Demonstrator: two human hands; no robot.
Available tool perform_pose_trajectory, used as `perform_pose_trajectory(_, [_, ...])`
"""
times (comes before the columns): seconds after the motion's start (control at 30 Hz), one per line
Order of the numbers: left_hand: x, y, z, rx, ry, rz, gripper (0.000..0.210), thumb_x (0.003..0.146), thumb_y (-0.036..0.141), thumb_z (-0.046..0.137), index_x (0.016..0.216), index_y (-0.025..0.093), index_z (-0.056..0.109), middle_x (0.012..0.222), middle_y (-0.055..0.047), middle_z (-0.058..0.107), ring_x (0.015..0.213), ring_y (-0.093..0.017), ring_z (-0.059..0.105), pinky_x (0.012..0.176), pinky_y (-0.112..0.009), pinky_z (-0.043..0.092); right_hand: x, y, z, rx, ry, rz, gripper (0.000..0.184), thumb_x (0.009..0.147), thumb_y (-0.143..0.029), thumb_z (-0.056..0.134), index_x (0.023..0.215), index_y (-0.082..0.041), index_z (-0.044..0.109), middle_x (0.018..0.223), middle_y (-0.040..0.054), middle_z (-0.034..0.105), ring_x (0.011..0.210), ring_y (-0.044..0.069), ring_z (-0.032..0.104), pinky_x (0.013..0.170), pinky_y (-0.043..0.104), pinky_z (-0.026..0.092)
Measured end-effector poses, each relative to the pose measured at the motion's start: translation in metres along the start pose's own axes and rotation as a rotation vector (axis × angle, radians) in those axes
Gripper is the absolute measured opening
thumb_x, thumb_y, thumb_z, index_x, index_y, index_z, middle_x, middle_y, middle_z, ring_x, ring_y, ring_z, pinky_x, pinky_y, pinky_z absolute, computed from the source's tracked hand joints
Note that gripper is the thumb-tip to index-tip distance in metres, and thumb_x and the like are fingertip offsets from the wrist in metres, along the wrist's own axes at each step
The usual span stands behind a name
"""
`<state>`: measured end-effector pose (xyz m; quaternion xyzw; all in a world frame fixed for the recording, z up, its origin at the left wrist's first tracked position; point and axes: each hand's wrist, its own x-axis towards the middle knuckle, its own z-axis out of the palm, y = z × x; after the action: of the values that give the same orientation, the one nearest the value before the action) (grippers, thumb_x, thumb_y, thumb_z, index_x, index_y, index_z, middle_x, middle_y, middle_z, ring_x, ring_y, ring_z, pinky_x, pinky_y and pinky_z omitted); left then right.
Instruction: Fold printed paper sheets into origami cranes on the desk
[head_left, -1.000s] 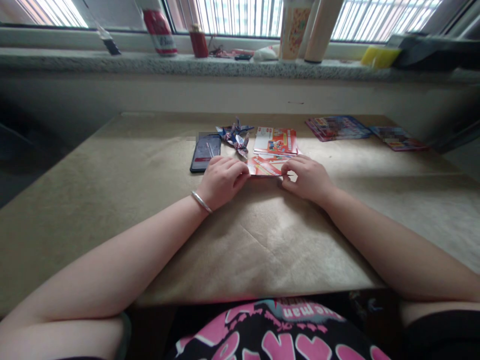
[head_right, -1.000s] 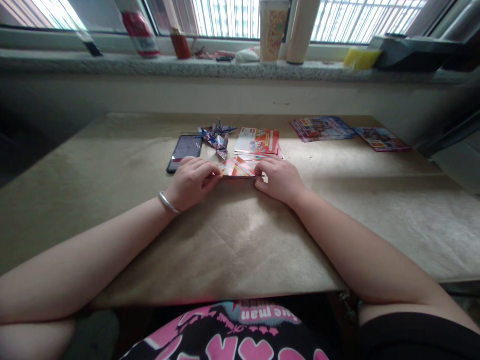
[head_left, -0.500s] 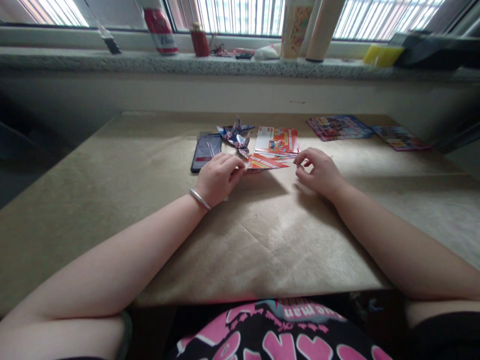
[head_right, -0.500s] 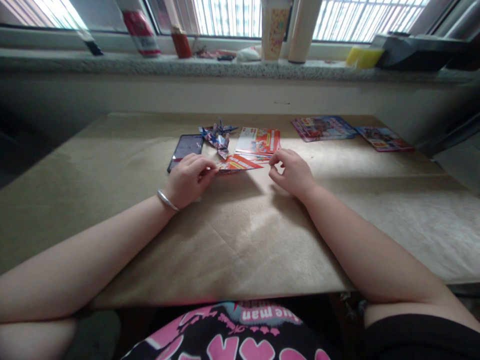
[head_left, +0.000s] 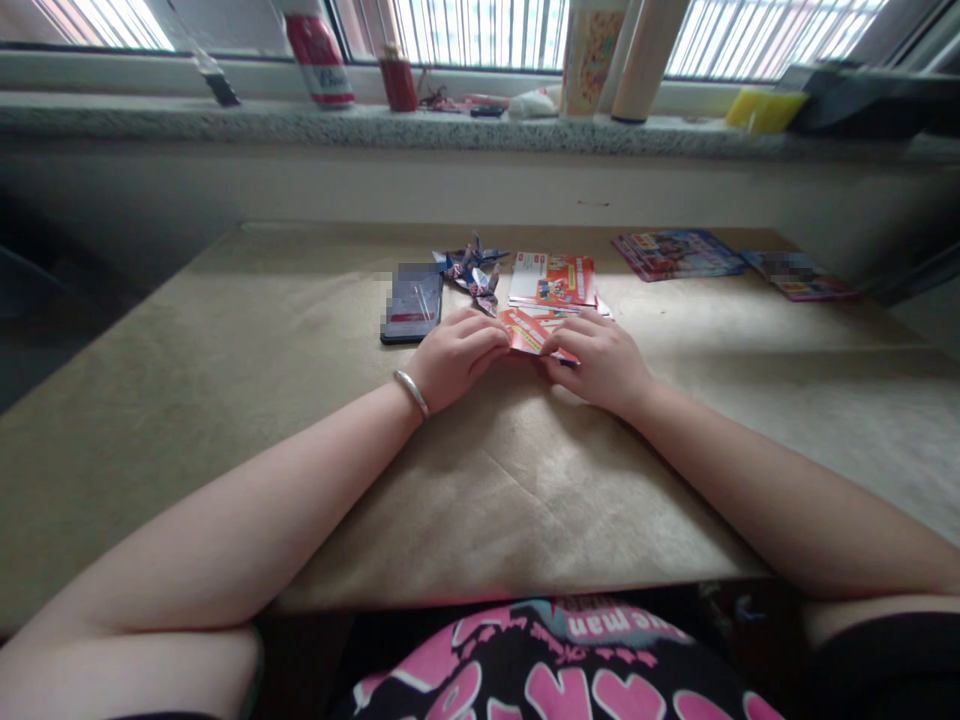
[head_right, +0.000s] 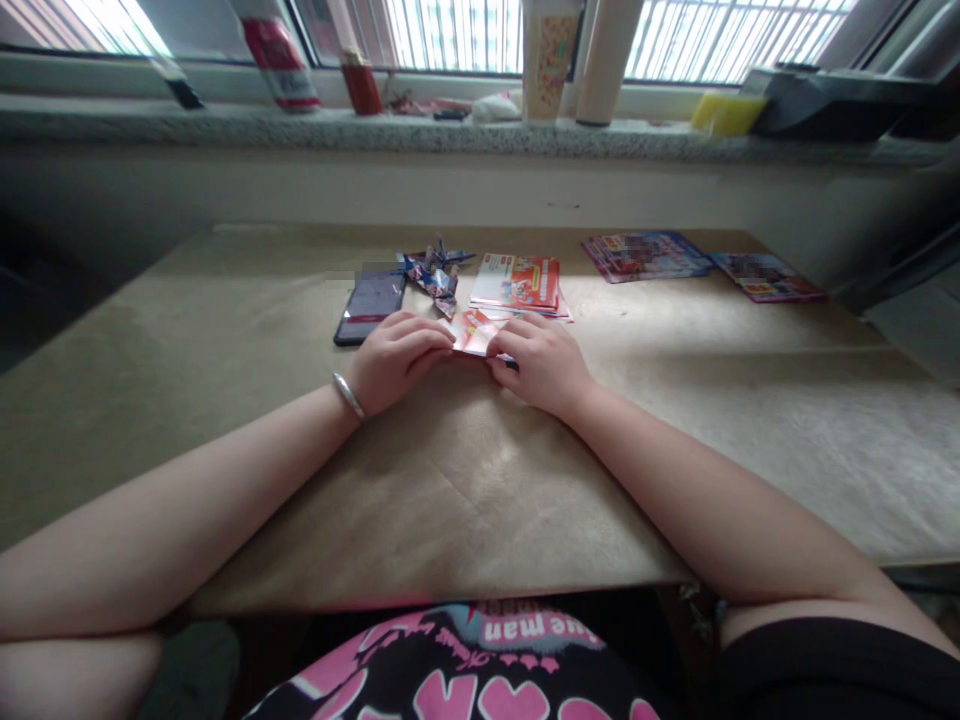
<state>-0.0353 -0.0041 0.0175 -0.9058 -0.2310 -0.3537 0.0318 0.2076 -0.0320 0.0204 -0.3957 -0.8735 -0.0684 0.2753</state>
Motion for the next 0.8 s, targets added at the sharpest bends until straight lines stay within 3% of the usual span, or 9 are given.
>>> perform_pose_trajectory(0.27, [0.005,0.005,0.000,0.098,0.046,0.000,0.014,0.095,0.025,0.052,0.089,0.021,0.064,0.093,-0.001,0.073,0.090,-0.017,0.061,0.092,-0.036,0.046,0.002,-0.019,-0.004,-0.139,0.092,0.025,0.008,0.081,-0.020,0.055,0.075,-0.022,0.060,0.083,0.0064,0.066,0.086,0.024,0.056,0.076,0.035,0.042])
perform_pose_trajectory(0.5, [0.005,0.021,-0.004,0.289,0.066,0.123,0.009,0.094,0.029,0.055,0.089,0.027,0.062,0.093,0.007,0.074,0.091,-0.017,0.055,0.097,-0.040,0.038,0.004,-0.038,-0.005,-0.205,0.102,-0.014,0.011,0.084,-0.021,0.053,0.076,-0.022,0.061,0.080,0.0059,0.067,0.083,0.023,0.057,0.073,0.035,0.042])
perform_pose_trajectory(0.8, [0.010,0.031,0.001,0.278,0.024,0.045,0.017,0.094,0.029,0.051,0.082,0.025,0.064,0.086,0.005,0.073,0.085,-0.018,0.055,0.088,-0.041,0.039,0.004,-0.037,-0.003,-0.132,0.060,0.004,0.007,0.084,-0.025,0.058,0.078,-0.022,0.061,0.084,0.0063,0.069,0.085,0.023,0.058,0.074,0.034,0.042])
